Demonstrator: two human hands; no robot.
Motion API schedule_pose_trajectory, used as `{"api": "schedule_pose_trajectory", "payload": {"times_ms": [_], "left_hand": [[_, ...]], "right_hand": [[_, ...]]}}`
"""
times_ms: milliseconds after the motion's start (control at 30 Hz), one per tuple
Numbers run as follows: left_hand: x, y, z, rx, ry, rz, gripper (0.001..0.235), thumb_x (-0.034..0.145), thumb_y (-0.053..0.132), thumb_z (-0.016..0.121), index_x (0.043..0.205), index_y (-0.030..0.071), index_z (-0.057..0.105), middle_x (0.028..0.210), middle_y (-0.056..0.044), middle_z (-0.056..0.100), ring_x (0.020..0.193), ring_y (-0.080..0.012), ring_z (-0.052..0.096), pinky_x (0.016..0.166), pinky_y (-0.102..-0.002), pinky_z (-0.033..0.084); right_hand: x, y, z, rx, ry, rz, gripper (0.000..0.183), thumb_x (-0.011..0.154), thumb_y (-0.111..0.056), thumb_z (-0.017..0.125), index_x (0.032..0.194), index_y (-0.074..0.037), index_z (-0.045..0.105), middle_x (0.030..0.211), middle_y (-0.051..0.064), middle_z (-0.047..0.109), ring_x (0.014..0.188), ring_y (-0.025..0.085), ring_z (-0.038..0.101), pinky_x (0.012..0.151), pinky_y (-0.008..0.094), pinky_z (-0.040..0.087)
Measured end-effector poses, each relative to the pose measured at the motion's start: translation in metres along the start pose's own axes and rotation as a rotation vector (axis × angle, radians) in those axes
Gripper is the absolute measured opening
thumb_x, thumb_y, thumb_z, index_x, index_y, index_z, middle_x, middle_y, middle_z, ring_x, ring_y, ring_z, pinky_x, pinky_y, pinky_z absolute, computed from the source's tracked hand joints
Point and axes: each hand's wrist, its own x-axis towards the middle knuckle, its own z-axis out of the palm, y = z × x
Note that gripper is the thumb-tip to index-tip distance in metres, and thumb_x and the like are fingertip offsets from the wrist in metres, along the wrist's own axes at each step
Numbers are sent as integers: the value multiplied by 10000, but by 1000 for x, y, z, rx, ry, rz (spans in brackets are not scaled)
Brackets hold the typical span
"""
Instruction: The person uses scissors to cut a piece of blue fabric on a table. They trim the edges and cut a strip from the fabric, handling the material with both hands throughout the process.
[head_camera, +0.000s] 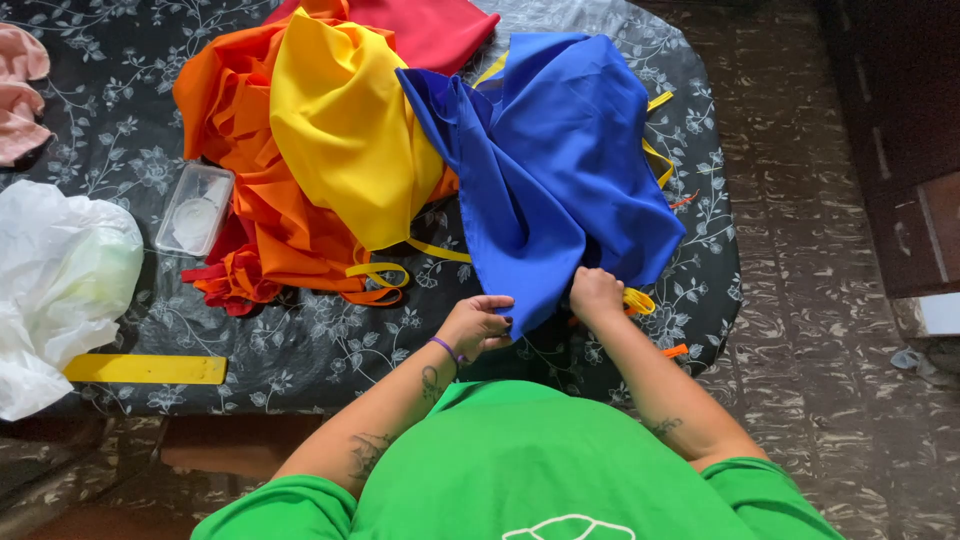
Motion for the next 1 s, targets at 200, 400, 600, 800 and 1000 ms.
{"api": "schedule_pose_trajectory", "payload": {"times_ms": [200, 400, 600, 800, 1000], "left_hand": [[-1, 17, 17, -54, -39, 61, 528, 827, -178, 753, 1322, 5, 735, 1077, -153, 764, 978, -295, 786, 847, -511, 704], [6, 11, 10, -99, -48, 77, 573, 815, -203, 751, 1339, 25, 724, 1064, -140, 764, 971, -306, 794, 841, -494, 708], [-3, 13, 1, -87, -16, 101, 568, 820, -194, 745, 1343, 26, 723, 1057, -123, 749, 977, -283, 792, 841, -464, 708], [-4, 8, -30, -67, 41, 87, 566, 824, -213, 718, 1335, 28, 735, 1013, -107, 725, 952, -296, 784, 853, -511, 700], [-16, -13, -15, 9, 28, 46, 576, 808, -207, 705, 1327, 42, 744, 996, -107, 729, 926, -287, 780, 813, -507, 718]], "right_hand": [[-19, -6, -87, -171, -220, 14, 269, 908, -114, 647, 1091, -53, 835, 1073, 197, 814, 1075, 439, 781, 870, 628, 608], [-39, 24, -107, -36, -228, -131, 241, 811, -157, 822, 999, -7, 837, 884, 204, 811, 938, 421, 806, 789, 536, 644], [-92, 41, -131, 179, -498, -174, 157, 764, -91, 749, 867, -32, 852, 684, 147, 781, 775, 316, 776, 793, 435, 585], [-111, 68, -117, 1049, -535, -291, 345, 815, 96, 641, 1102, 147, 825, 562, 157, 652, 446, 215, 607, 419, 317, 509], [-81, 6, -129, 1068, 142, -283, 297, 1071, -325, 659, 974, -137, 868, 817, 129, 740, 841, 228, 669, 871, 373, 532]]}}
